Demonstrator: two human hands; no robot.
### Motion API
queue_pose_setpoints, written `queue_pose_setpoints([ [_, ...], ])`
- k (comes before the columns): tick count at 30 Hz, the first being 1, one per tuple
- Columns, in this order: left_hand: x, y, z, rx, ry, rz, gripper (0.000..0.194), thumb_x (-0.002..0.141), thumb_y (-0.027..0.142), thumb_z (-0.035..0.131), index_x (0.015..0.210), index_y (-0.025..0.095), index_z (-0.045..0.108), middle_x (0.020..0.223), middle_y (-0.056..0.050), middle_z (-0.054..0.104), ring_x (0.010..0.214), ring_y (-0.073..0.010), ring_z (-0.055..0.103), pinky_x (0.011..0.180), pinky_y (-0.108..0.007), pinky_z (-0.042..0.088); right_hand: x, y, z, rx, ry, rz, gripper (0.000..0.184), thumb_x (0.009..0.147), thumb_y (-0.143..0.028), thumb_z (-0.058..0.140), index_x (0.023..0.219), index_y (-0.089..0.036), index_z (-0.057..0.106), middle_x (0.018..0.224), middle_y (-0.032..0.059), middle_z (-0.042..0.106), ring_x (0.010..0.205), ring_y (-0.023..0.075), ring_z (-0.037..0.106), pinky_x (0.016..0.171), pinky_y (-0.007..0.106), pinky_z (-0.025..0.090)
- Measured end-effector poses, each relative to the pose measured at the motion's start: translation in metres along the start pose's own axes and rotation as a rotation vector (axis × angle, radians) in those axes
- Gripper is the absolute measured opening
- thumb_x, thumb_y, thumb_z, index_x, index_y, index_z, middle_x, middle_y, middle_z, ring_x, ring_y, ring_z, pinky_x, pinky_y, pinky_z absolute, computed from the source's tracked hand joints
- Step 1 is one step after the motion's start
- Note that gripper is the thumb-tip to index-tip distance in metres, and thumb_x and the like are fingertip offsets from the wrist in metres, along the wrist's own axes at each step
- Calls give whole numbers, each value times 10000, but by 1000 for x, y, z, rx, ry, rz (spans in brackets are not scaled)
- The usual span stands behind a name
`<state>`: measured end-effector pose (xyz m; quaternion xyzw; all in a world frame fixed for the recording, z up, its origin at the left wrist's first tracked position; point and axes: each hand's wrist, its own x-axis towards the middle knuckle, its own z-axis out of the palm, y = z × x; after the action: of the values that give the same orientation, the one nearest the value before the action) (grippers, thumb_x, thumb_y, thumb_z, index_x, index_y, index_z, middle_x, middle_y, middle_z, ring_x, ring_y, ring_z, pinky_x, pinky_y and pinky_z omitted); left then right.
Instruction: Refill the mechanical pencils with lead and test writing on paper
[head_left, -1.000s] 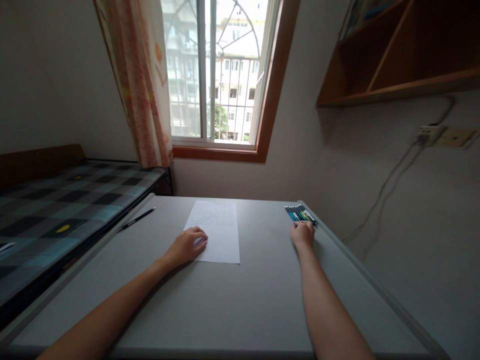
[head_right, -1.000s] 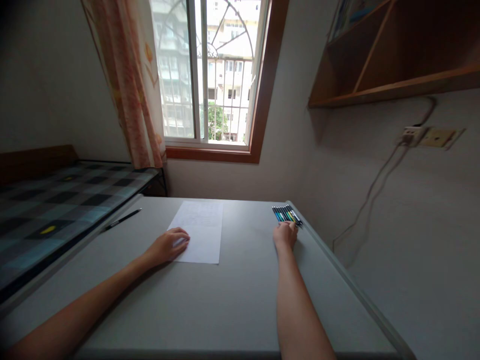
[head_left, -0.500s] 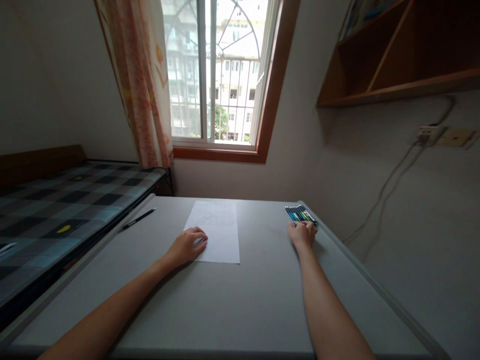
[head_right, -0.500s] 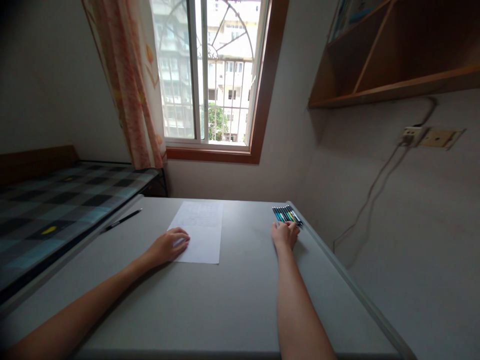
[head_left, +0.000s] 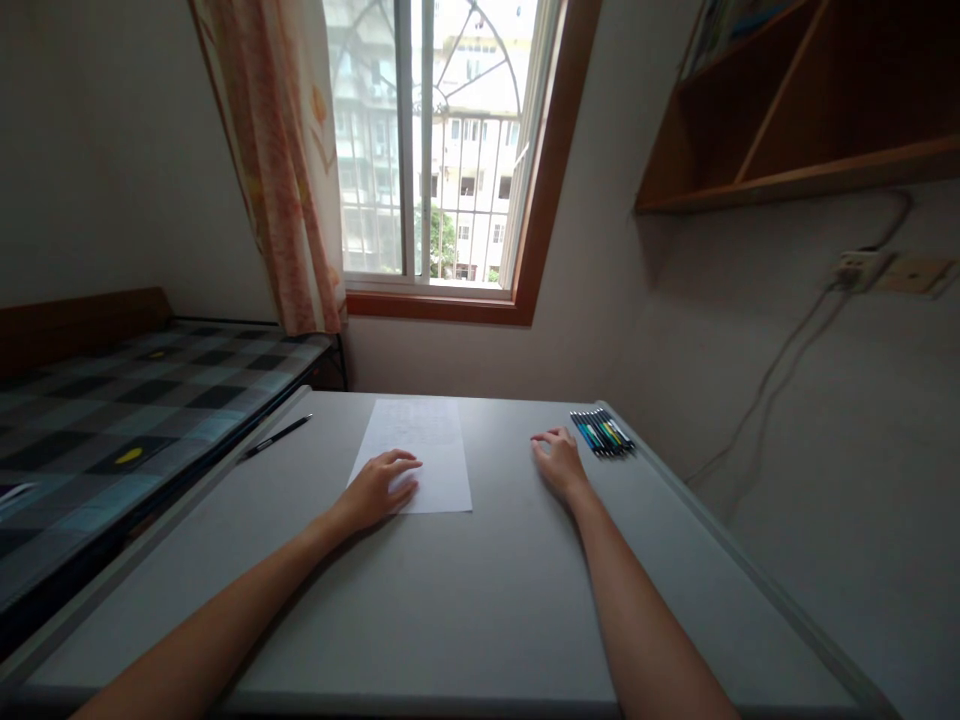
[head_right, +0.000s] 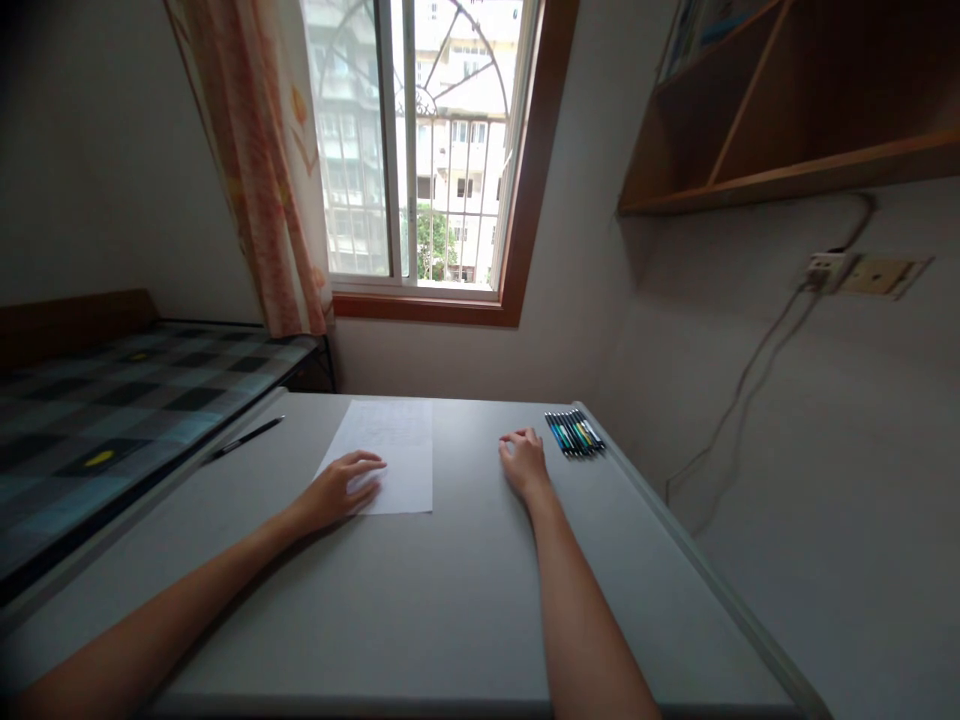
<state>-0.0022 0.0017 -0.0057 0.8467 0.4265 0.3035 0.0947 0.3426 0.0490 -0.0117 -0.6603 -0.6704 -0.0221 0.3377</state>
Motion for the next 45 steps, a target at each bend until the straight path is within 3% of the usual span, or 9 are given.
queue_pose_setpoints([
  [4,-1,-1,2,23,-59,18,325,808,366,490,1086,254,614,1208,-68,551,1079,-218,521,952,-374,379,-4,-18,7,103,-83,-58,246,775,-281,483,852,-166,687,922,86,530,915,199,494,893,318,340],
  [10,-1,-9,-3,106,-45,-52,279,812,375,466,963,234,654,1123,-54,609,1054,-212,538,956,-366,364,-7,-30,9,167,-125,-98,265,798,-317,481,841,-153,685,903,88,542,887,193,505,881,323,347],
  [16,1,-10,-11,121,21,-130,221,789,353,482,865,229,648,1020,-41,629,928,-197,584,869,-306,410,-8,-33,9,180,-153,-107,252,795,-305,492,849,-152,683,892,82,545,858,180,518,871,317,359],
  [21,3,-20,-17,186,7,-224,245,772,375,483,875,220,643,966,-48,616,871,-201,587,816,-299,417,-8,-33,9,184,-169,-102,238,787,-290,501,849,-151,683,897,78,546,862,176,522,868,309,363],
  [31,6,-35,-25,217,-24,-303,269,752,412,485,851,222,648,945,-44,607,907,-214,564,818,-306,404,-8,-36,7,209,-144,-153,216,787,-277,514,834,-159,688,897,88,550,881,192,525,876,325,367],
  [34,6,-48,-36,292,67,-312,306,774,416,462,949,228,629,1052,-52,585,989,-225,532,860,-326,379,-7,-36,7,211,-137,-151,218,790,-279,512,839,-161,689,898,90,549,884,197,526,877,328,369],
  [36,4,-63,-46,410,181,-442,352,770,418,463,1023,220,609,1131,-78,553,1039,-258,501,869,-361,365,-7,-36,7,213,-129,-151,217,791,-280,512,841,-165,689,901,89,549,888,198,524,881,331,367],
  [39,-5,-90,-59,540,252,-656,433,758,417,466,1110,193,582,1190,-122,515,1078,-296,469,892,-398,333,-6,-37,8,217,-118,-157,212,790,-280,515,841,-169,688,901,86,549,895,198,521,888,336,364],
  [45,-18,-121,-61,588,215,-906,493,734,501,442,1092,209,612,1220,-166,475,1128,-330,403,928,-475,248,-6,-38,8,226,-117,-160,209,791,-276,509,837,-175,685,904,85,547,896,200,516,883,344,369],
])
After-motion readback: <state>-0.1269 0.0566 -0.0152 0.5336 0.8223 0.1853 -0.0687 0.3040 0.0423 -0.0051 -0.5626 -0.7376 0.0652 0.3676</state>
